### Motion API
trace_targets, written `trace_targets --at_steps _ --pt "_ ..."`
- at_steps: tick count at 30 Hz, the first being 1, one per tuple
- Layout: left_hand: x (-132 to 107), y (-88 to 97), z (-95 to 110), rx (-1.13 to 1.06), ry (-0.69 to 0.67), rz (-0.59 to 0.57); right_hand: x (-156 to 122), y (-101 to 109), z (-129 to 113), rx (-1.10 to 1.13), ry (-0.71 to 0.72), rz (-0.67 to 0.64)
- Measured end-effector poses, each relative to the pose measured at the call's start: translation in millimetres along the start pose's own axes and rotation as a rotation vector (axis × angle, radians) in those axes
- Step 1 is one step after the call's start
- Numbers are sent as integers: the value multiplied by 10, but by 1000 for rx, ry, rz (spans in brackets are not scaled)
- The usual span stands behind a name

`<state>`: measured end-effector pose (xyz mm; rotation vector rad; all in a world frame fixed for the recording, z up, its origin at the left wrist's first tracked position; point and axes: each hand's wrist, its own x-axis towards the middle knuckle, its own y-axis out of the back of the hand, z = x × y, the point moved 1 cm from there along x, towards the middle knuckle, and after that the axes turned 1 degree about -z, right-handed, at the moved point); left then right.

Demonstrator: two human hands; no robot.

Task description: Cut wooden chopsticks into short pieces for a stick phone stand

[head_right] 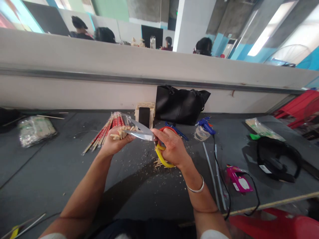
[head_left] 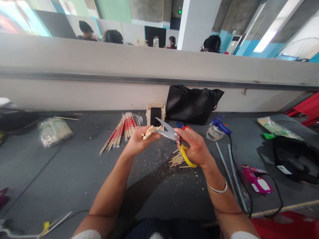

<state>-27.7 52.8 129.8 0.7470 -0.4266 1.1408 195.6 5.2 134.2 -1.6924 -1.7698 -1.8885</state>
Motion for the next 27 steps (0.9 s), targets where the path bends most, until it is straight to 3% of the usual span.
trace_targets --at_steps 15,27 --pt "25 -43 12 -89 155 107 41 -15 -62 -97 -26 60" --pt "10 -46 -27 -104 108 130 33 -16 -68 -34 -46 42"
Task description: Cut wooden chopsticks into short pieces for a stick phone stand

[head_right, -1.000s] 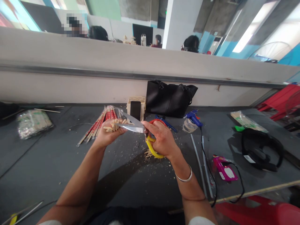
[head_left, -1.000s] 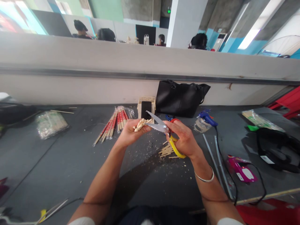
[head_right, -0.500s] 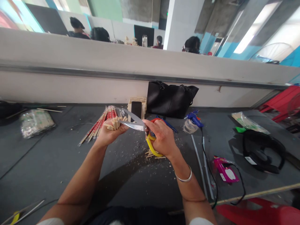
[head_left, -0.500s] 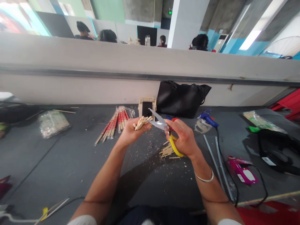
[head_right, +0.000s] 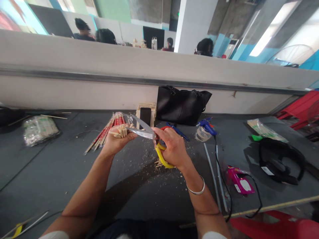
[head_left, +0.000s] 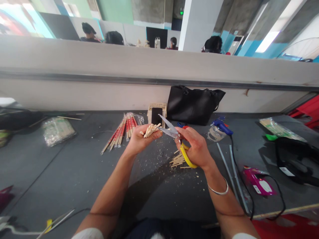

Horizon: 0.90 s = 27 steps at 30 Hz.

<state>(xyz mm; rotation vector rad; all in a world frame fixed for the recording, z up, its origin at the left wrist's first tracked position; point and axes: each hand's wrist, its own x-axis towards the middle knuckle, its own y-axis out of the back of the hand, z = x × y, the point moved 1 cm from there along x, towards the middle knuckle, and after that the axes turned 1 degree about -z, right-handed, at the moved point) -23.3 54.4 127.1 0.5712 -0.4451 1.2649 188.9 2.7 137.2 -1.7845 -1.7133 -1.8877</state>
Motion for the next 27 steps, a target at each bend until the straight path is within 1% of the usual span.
trace_targets --at_steps 5,13,19,22,27 --pt "11 7 22 14 -54 3 2 3 -11 21 -9 -15" --pt "17 0 36 163 -122 9 -5 8 -9 64 -32 -13" --pt "6 3 52 208 -187 38 -13 13 12 18 -19 -16" --pt "9 2 79 198 -174 28 -5 21 -3 7 -1 -12" --pt "4 16 72 190 -91 7 2 15 -9 35 9 -36"
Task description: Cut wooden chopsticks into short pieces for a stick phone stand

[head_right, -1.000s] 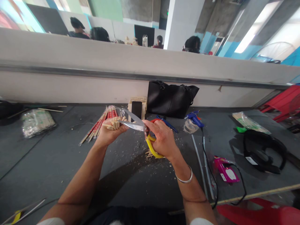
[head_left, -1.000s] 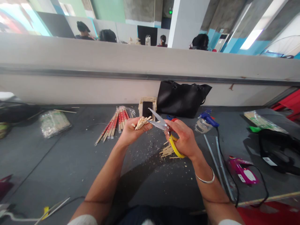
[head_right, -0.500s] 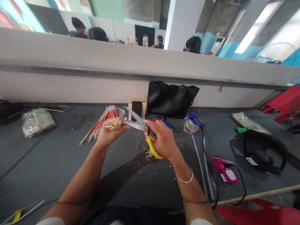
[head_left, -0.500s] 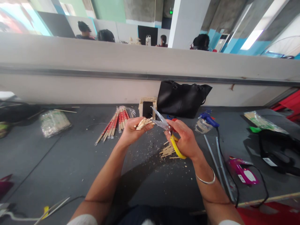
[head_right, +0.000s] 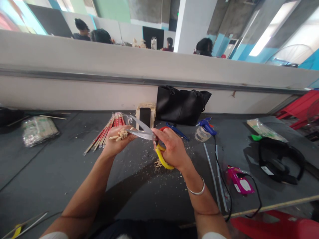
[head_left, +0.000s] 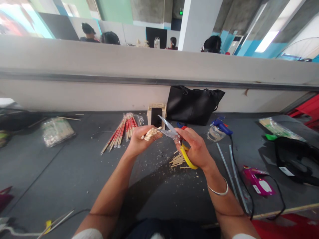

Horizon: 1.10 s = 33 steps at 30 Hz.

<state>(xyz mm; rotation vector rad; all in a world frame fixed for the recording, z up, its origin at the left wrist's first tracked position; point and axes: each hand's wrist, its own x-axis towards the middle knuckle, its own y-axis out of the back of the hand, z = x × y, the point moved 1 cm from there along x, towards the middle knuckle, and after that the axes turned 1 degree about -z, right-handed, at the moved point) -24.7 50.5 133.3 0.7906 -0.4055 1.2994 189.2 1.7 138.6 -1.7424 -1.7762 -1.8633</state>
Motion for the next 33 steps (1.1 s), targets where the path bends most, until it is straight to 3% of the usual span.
trace_targets --at_steps 10,20,33 --pt "-25 18 -27 -174 126 -65 -8 -7 48 -25 24 7" --pt "16 43 -22 -281 237 -226 11 79 50 -61 46 -74" --pt "-8 -5 -28 -364 316 -210 11 61 -1 -57 7 -92"
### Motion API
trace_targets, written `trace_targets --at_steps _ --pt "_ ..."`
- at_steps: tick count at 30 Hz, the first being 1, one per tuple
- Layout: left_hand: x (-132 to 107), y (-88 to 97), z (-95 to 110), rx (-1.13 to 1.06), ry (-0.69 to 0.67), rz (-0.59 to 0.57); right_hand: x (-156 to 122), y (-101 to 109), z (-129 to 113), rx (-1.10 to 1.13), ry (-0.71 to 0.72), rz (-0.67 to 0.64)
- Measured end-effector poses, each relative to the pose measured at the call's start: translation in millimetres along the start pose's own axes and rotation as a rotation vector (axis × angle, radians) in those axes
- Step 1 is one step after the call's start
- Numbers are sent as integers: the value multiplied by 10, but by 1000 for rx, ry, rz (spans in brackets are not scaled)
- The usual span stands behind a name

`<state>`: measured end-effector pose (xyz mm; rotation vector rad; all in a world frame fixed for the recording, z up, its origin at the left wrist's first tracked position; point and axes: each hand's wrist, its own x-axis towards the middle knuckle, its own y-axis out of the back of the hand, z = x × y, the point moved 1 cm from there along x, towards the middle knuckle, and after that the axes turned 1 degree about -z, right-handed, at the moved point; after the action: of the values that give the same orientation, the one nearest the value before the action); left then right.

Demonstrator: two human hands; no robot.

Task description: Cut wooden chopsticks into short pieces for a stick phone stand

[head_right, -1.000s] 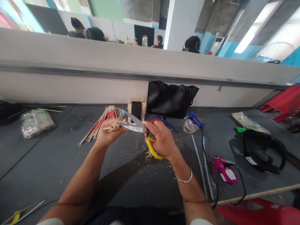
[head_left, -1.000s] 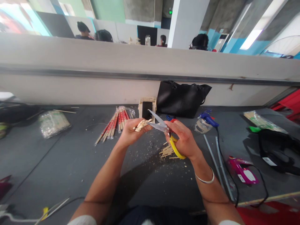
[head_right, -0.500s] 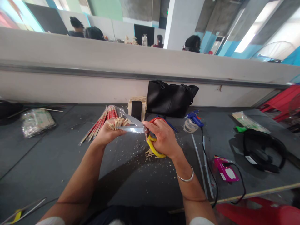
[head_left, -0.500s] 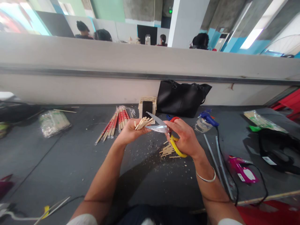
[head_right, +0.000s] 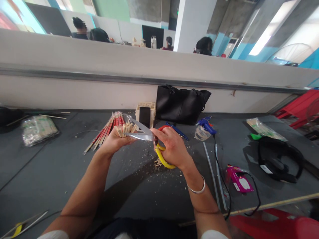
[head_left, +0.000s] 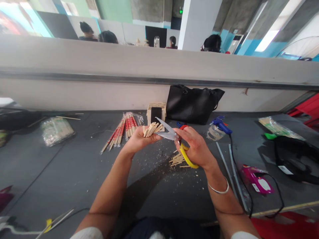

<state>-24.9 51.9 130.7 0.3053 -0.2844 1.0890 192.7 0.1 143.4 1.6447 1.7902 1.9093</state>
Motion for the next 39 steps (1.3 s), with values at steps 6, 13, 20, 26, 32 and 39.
trace_targets --at_steps 6,13,20,26,32,39 --pt "-23 21 -37 -26 29 13 -22 -28 52 11 -8 30" --pt "18 18 -117 -29 35 8 -5 -82 64 -31 -39 133" --pt "206 -46 -625 -91 101 287 -4 30 100 124 -259 359" --pt "182 -203 -1091 -159 236 419 -23 74 104 198 -283 391" --pt "131 -280 -1312 -169 266 517 -5 56 116 178 -267 344" --pt "116 -280 -1388 -212 280 563 -17 33 141 165 -286 302"
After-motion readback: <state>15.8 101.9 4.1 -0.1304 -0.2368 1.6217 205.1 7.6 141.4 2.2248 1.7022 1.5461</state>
